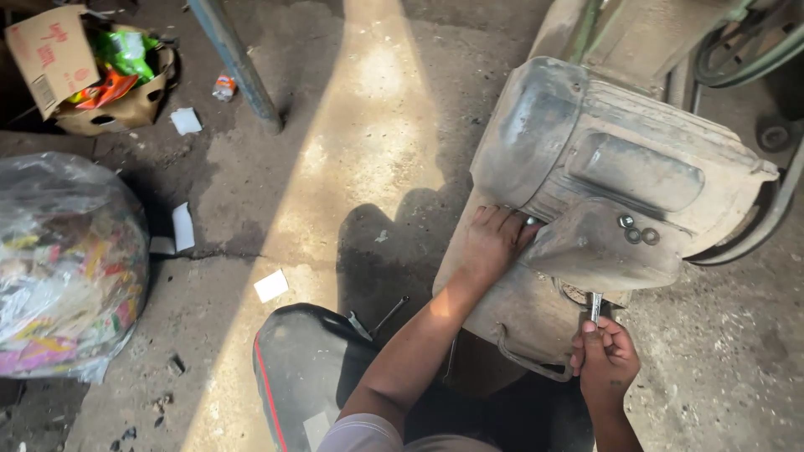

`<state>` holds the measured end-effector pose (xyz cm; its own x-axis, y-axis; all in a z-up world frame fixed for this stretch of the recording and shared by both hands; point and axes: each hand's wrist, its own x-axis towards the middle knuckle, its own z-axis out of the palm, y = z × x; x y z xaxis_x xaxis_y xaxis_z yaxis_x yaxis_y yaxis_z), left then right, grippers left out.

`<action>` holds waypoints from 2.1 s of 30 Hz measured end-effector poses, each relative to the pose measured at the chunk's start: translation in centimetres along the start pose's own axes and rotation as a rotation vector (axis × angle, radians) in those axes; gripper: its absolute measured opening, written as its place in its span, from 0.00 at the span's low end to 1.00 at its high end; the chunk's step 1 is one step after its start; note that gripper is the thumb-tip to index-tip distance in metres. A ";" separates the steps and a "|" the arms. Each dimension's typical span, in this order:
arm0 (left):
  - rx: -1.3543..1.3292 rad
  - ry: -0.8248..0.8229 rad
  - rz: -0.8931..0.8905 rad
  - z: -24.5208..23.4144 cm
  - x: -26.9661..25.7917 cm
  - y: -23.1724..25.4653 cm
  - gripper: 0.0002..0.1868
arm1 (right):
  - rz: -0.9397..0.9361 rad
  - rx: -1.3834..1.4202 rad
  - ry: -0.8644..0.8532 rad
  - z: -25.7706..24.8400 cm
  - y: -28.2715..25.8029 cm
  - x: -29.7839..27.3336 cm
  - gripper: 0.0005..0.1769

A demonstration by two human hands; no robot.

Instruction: The person sits on the ground and uses a wrench to tighten bolts on the motor of an air compressor. They adjust the motor's position and continue securing the bolts with the wrench.

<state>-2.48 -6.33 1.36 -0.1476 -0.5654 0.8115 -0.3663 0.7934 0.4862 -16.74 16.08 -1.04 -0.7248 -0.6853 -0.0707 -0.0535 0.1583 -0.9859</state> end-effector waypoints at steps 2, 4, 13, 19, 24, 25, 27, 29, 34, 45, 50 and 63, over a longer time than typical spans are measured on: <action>0.076 0.028 0.013 0.4 -0.1 0.0 0.17 | 0.001 0.041 0.014 0.3 0.3 -0.1 0.08; 0.057 -0.044 0.001 1.5 -1.1 -0.7 0.12 | -0.016 0.058 0.047 0.6 0.4 0.0 0.08; -0.054 -0.335 -0.025 2.2 -2.5 -3.5 0.08 | -0.146 0.070 0.273 2.6 1.1 -0.2 0.08; -0.065 -0.396 0.085 1.3 -1.4 -4.7 0.12 | -0.169 -0.018 0.446 3.7 0.8 -0.2 0.07; -0.084 -0.346 0.035 3.1 -2.1 -6.0 0.05 | -0.104 -0.200 0.493 3.5 0.5 -0.4 0.11; -0.125 -0.313 0.038 3.4 -2.3 -6.3 0.04 | -0.071 -0.367 0.496 2.9 1.3 -0.3 0.11; -0.178 -0.286 0.051 3.3 -1.9 -6.4 0.04 | -0.030 -0.531 0.513 2.4 1.6 -0.1 0.13; -0.136 -0.273 0.070 2.9 -1.2 -5.9 0.08 | 0.036 -0.869 0.505 2.3 0.8 0.1 0.13; -0.021 -0.304 0.176 1.7 0.6 -5.6 0.09 | -0.033 -1.015 0.443 2.2 1.4 0.7 0.12; -0.149 -0.353 -0.056 1.3 0.9 -4.8 0.09 | -0.103 -0.849 0.439 3.1 -0.9 -0.3 0.11; -0.398 -0.265 -0.335 -0.9 5.4 -1.0 0.17 | -0.012 -0.890 0.490 3.6 -0.2 -0.6 0.12; -0.146 -0.313 0.181 -0.9 -0.1 -5.6 0.23 | -0.054 -0.882 0.484 2.8 0.4 -0.5 0.11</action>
<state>0.46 -10.52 -1.17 -0.4792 -0.4364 0.7615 -0.1768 0.8978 0.4033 -14.46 14.51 -1.83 -0.8968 -0.3761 0.2330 -0.4421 0.7394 -0.5078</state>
